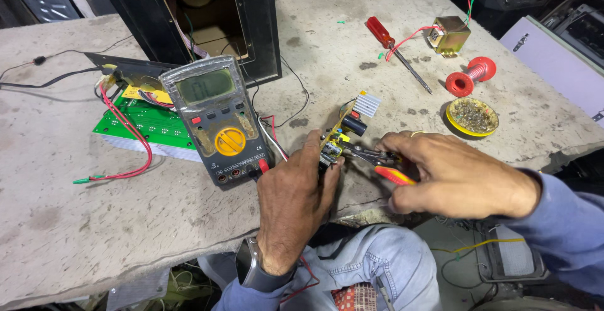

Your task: The person tests a green circuit board with a multimeter, then uses a soldering iron to reflow solder on several joints. They also use wire cutters to trim leads on a yellow component and continue soldering the board.

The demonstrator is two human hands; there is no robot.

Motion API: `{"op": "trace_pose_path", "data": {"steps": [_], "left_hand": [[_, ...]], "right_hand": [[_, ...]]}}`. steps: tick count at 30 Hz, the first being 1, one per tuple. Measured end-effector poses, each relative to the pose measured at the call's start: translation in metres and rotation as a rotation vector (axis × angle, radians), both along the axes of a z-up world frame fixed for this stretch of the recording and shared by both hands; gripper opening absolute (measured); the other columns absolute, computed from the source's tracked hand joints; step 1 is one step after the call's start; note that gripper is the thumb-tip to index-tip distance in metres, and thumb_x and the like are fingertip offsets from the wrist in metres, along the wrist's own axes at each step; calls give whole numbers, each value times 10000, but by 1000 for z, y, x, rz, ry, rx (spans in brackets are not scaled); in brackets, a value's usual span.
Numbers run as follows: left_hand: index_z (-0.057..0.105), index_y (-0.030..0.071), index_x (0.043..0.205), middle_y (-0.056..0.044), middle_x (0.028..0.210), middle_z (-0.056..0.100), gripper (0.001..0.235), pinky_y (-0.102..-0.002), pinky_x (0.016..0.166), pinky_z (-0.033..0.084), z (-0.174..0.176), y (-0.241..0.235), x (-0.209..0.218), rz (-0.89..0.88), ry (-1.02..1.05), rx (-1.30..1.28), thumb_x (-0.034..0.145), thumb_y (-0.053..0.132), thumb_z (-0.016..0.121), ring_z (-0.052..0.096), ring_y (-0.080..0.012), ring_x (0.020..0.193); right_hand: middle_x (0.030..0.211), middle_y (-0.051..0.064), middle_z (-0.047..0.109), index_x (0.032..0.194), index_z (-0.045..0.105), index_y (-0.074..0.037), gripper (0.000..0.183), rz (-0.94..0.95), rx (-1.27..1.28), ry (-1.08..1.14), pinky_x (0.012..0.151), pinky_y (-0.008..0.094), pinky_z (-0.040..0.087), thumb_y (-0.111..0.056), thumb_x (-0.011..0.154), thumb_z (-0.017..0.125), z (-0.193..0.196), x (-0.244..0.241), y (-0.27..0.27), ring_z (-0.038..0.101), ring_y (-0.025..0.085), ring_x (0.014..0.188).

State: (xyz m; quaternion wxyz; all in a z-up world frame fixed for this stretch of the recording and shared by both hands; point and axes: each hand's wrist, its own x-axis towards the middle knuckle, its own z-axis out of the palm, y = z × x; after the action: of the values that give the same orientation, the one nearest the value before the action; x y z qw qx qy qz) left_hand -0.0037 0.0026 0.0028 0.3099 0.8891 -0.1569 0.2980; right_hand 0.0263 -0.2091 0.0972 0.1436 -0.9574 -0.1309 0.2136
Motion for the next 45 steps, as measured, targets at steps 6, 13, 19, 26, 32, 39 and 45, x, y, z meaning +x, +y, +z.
{"op": "trace_pose_path", "data": {"steps": [6,13,19,26,32,39,45], "left_hand": [[563,-25,1358,-143,747,665,591,-441,527,492,1,1,-1,0,-10,65,863,229,761,670,-313,635],[627,54,1351,-100,1002,707,526,-384,610,520,-2,1,-13,44,-187,249,829,103,669,670,-262,763],[648,72,1306,-104,1186,698,464,-373,724,544,-11,-2,-24,-41,-216,234,843,106,651,683,-266,933],[601,17,1344,-181,1375,618,535,-466,951,506,0,13,-36,-235,-12,129,868,203,760,619,-376,1185],[572,-20,1388,-228,1427,570,645,-489,1003,447,0,18,-45,-289,16,181,872,306,779,570,-412,1235],[614,-10,1317,-230,1364,595,645,-556,1039,443,-15,-2,-55,-112,-103,104,850,387,817,583,-414,1185],[675,30,1303,-180,1352,654,535,-511,1052,476,-36,-4,-53,-46,-222,170,844,264,820,628,-379,1267]], "right_hand": [[949,178,680,1335,568,-75,814,48,-63,-224,790,447,531,-408,632,809,-4,-16,8,687,343,879],[1093,109,669,1343,528,-14,729,190,526,16,863,397,487,-317,718,752,-39,-23,-30,632,262,1020],[871,57,540,1296,524,-52,654,-30,852,258,688,294,442,-239,706,732,-103,-63,-52,460,139,810],[952,70,479,1342,486,-25,670,-137,1073,386,707,283,447,-150,741,756,-144,-93,-13,476,133,850],[1284,160,593,1421,457,0,815,221,704,-44,1000,381,448,-197,708,799,-137,-93,-40,593,277,1205],[1334,185,532,1312,491,-11,800,187,541,-692,1143,441,396,-223,595,775,-66,-92,-91,530,337,1306],[1282,229,550,1398,519,45,733,239,119,-1038,1038,456,442,-243,827,878,-42,27,-114,539,368,1185]]}}
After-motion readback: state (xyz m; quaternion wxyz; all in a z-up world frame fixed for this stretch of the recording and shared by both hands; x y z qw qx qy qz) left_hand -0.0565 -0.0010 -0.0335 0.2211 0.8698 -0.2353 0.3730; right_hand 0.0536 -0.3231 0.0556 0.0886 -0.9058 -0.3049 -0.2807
